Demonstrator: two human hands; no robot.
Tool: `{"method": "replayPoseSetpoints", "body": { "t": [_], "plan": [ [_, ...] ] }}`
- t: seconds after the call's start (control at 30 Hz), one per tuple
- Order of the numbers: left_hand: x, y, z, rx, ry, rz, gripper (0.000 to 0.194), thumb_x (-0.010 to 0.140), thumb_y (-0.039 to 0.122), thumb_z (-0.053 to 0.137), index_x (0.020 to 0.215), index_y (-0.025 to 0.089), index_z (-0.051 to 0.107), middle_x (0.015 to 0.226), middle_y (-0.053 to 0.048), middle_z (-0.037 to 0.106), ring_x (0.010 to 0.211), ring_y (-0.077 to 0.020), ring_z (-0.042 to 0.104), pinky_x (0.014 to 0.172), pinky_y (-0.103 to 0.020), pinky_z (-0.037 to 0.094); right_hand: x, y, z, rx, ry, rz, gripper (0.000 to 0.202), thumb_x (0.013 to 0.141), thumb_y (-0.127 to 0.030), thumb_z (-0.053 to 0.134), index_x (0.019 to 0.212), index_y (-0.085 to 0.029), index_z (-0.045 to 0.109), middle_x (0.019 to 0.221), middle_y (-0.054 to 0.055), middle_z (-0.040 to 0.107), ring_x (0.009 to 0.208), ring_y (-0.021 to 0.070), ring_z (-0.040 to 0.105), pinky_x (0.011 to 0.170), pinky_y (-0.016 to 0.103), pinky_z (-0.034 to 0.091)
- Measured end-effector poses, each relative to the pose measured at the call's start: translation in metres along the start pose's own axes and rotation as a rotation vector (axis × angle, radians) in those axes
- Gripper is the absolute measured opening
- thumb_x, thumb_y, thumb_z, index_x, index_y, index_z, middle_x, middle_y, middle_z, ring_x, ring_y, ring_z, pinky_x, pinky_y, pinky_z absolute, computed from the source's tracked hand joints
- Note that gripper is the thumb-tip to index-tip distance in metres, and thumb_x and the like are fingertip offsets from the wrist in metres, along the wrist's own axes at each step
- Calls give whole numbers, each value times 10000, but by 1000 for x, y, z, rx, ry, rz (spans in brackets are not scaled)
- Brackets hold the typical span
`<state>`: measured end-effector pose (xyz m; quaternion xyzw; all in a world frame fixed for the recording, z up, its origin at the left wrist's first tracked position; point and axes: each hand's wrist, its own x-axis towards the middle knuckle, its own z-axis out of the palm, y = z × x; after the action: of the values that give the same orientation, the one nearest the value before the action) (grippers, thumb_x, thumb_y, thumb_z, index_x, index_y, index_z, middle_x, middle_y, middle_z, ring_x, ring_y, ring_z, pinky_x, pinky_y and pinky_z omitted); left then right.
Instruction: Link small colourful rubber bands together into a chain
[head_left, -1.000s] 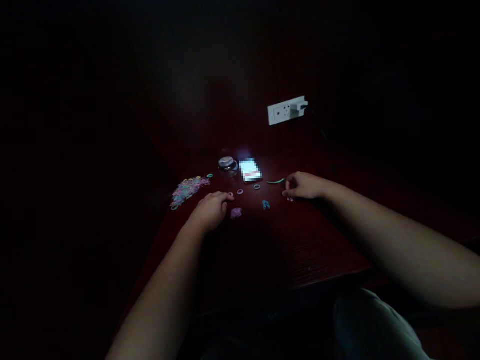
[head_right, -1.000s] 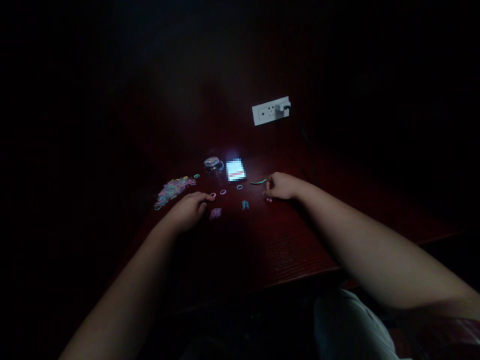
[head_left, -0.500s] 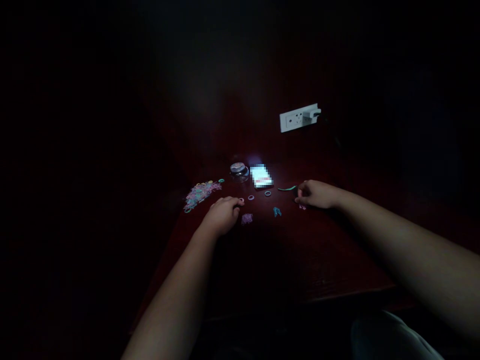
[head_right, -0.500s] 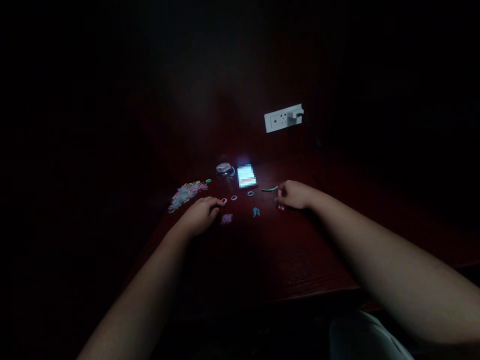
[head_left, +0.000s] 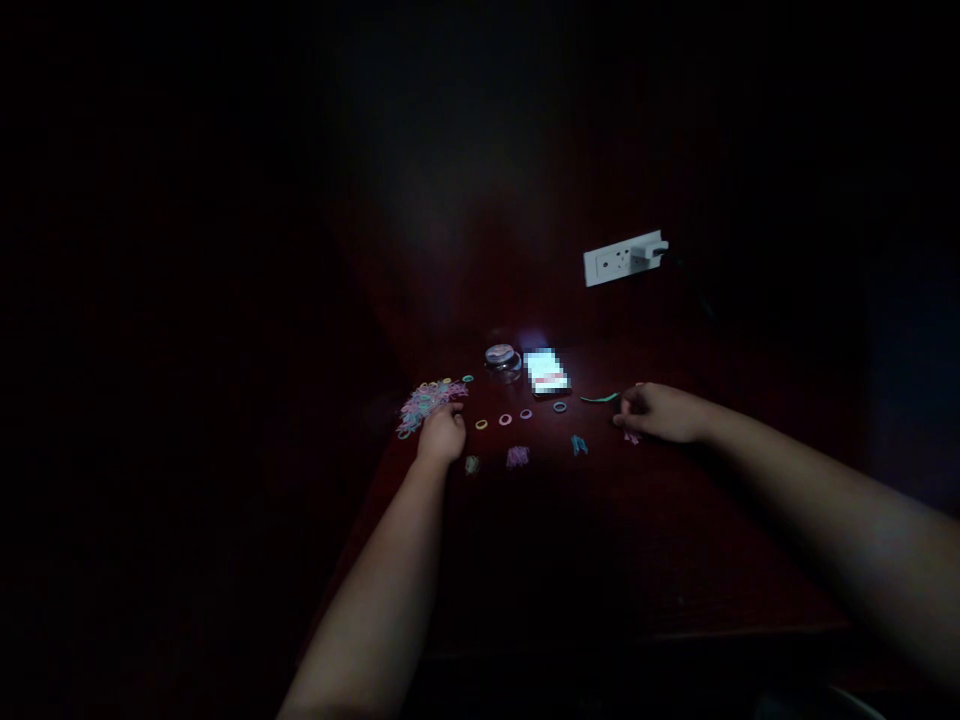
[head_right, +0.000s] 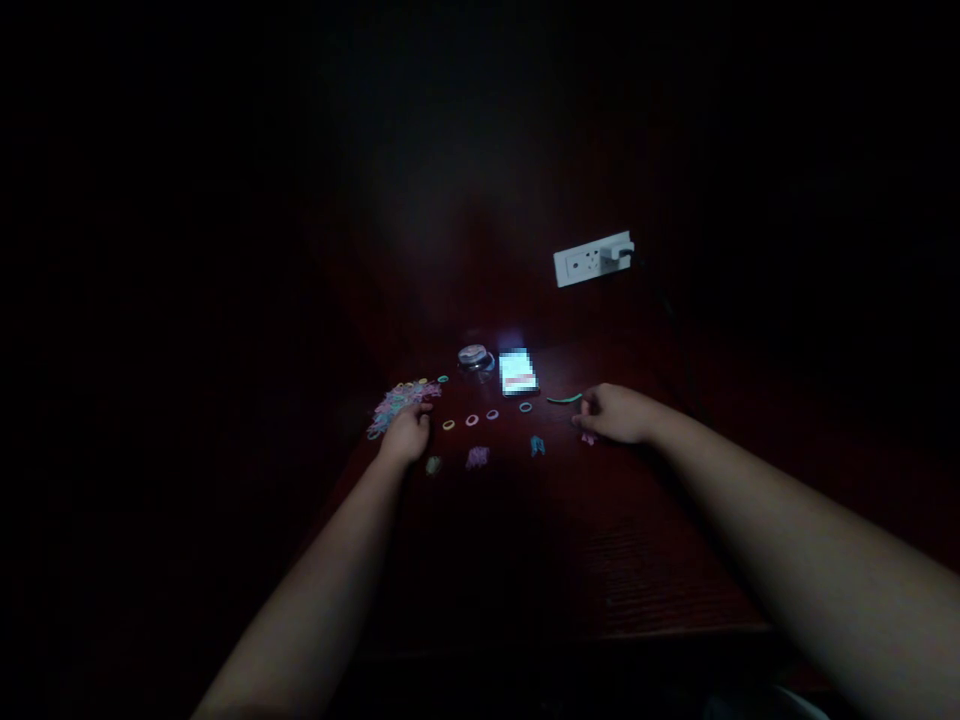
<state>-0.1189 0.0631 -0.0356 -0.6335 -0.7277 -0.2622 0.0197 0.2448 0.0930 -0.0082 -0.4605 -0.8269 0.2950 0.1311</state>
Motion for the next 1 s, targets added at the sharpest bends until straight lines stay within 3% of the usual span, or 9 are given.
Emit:
{"method": "replayPoseSetpoints", "body": {
  "t": [0.27, 0.43, 0.57, 0.77, 1.0],
  "plan": [
    [26, -12, 19, 11, 20, -39, 397, 854, 136, 390, 1179, 170, 614, 1226, -76, 633, 1163, -201, 562, 1044, -319, 394, 4, 4, 2, -31, 58, 26, 294, 785, -467, 536, 699, -188, 571, 691, 54, 703, 639, 179, 644, 604, 281, 440],
    [38, -11, 23, 58, -8, -14, 401, 837, 227, 469, 1210, 244, 615, 1296, -55, 581, 1247, -232, 478, 1106, -370, 317, 3, 2, 2, 9, 52, 16, 286, 798, -454, 524, 683, -193, 556, 688, 49, 705, 644, 177, 651, 617, 278, 450],
    [42, -9, 25, 101, -4, -21, 393, 836, 275, 476, 1190, 219, 636, 1284, -83, 582, 1239, -249, 477, 1108, -373, 303, 3, 1, 3, 5, 57, 20, 274, 793, -451, 533, 695, -196, 552, 678, 47, 702, 628, 179, 645, 594, 276, 444],
    [39, -6, 19, 134, 35, -78, 345, 824, 245, 461, 1071, 178, 693, 1143, -109, 670, 1097, -239, 589, 1008, -317, 401, 5, 4, 3, -51, 64, 23, 290, 795, -466, 529, 704, -193, 568, 677, 49, 698, 620, 177, 637, 582, 277, 435],
    [34, -4, 15, 158, 72, -203, 298, 843, 307, 462, 941, 177, 712, 979, -139, 717, 931, -272, 662, 851, -352, 484, 5, 3, 3, -43, 55, 24, 285, 796, -457, 524, 706, -191, 567, 693, 54, 706, 637, 176, 640, 601, 274, 443]
  ]
}}
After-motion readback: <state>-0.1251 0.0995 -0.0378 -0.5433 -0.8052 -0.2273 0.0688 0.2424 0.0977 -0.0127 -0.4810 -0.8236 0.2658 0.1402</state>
